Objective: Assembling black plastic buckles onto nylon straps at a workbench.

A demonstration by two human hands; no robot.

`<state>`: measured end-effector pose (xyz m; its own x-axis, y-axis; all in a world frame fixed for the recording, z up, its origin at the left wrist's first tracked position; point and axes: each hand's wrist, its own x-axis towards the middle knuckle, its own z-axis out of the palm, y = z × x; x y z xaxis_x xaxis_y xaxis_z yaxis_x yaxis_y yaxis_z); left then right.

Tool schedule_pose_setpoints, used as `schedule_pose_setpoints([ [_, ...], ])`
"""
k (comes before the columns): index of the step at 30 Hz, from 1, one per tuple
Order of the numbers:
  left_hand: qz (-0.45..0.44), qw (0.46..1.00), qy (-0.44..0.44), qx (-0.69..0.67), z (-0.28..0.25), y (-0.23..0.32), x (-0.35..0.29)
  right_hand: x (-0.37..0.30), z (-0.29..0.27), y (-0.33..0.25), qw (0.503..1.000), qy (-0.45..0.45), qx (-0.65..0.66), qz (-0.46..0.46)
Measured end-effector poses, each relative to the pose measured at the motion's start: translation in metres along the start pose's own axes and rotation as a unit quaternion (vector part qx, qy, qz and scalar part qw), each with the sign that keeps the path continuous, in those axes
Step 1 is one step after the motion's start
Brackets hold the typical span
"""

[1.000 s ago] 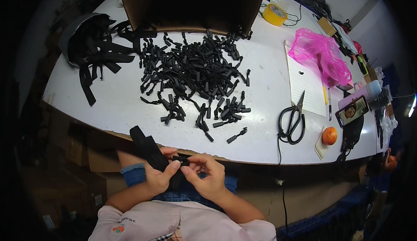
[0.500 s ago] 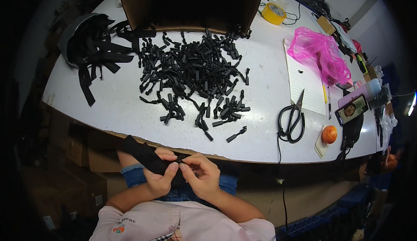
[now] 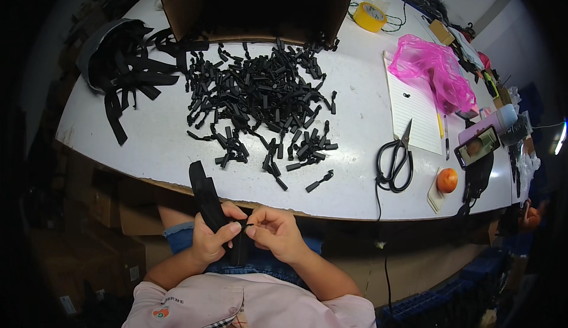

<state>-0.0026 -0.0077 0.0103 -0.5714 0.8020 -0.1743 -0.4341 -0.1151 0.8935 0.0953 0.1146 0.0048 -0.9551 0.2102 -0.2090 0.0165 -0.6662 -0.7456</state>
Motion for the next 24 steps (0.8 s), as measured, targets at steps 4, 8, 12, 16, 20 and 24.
schedule_pose_setpoints([
  [4, 0.005, 1.0, 0.002, -0.003, -0.001, -0.002, 0.0, 0.0, 0.002, 0.002, 1.0, 0.01, 0.016, 0.009],
  [8, 0.062, 0.998, -0.002, 0.029, 0.0, -0.002, 0.0, -0.001, 0.016, 0.01, 0.971, 0.099, -0.167, -0.137],
  [12, 0.131, 0.986, 0.012, 0.107, 0.003, -0.001, -0.001, 0.0, 0.006, 0.014, 0.927, 0.047, -0.304, -0.216],
  [16, 0.113, 0.984, -0.011, 0.14, 0.0, 0.005, -0.001, -0.003, 0.007, 0.011, 0.973, 0.032, -0.196, -0.119],
  [20, 0.127, 0.98, -0.057, 0.141, -0.002, 0.009, 0.001, -0.007, 0.006, 0.015, 0.989, 0.064, -0.114, -0.063],
  [24, -0.011, 0.997, -0.057, 0.041, -0.006, 0.011, -0.004, 0.001, 0.008, 0.009, 0.834, 0.042, -0.429, -0.345],
])
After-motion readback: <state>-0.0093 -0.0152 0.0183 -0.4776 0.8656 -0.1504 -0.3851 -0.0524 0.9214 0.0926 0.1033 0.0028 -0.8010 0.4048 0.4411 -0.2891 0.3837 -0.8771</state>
